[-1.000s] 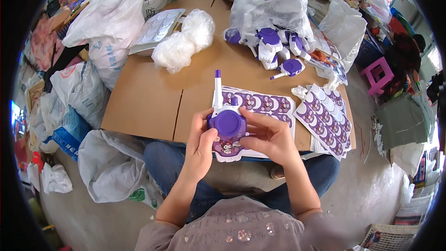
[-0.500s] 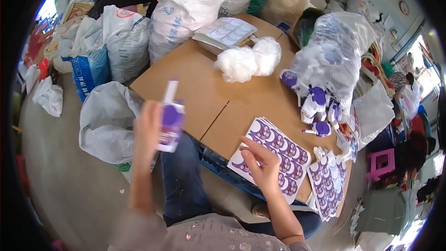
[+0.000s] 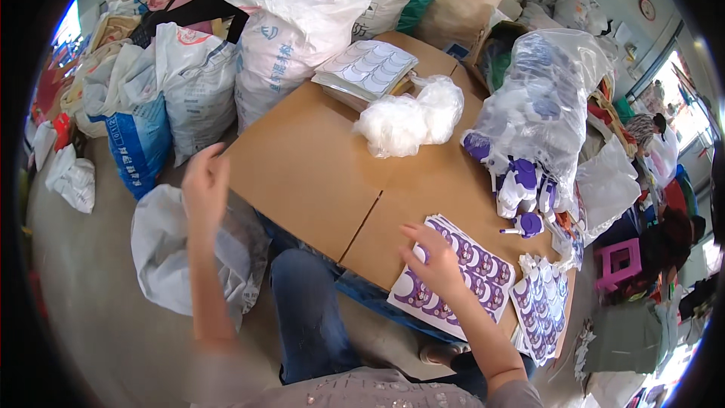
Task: Applying decorative stickers to toy walkie-talkies at a factory workstation.
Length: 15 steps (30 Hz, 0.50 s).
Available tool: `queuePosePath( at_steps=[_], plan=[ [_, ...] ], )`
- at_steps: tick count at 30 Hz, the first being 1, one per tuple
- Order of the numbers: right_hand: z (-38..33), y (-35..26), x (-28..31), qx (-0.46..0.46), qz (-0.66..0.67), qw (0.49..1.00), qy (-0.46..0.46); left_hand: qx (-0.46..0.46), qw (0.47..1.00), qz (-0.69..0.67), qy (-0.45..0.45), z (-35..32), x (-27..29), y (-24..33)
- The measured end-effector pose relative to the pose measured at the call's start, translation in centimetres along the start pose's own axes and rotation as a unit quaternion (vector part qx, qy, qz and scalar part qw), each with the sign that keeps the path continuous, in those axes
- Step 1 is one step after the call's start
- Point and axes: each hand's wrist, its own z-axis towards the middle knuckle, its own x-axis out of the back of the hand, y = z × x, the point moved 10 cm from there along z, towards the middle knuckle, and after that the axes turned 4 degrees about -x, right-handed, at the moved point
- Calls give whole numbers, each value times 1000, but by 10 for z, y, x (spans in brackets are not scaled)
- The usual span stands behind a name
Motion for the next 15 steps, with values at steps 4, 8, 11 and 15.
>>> queuePosePath(
  at_steps=[4,8,11,15],
  plan=[
    [8,-5,-11,31,-51,998,-12,-189,971,-115,-90,36,-135,92],
    [7,9,1,-10,-4,1000,25,-236,938,-72,-244,36,-282,147],
    [0,29,12,-26,-23,999,40,-244,891,-182,-337,-1,-345,192],
    [-13,62,19,-39,-64,995,66,-100,829,-266,-482,-8,-395,200]
  ],
)
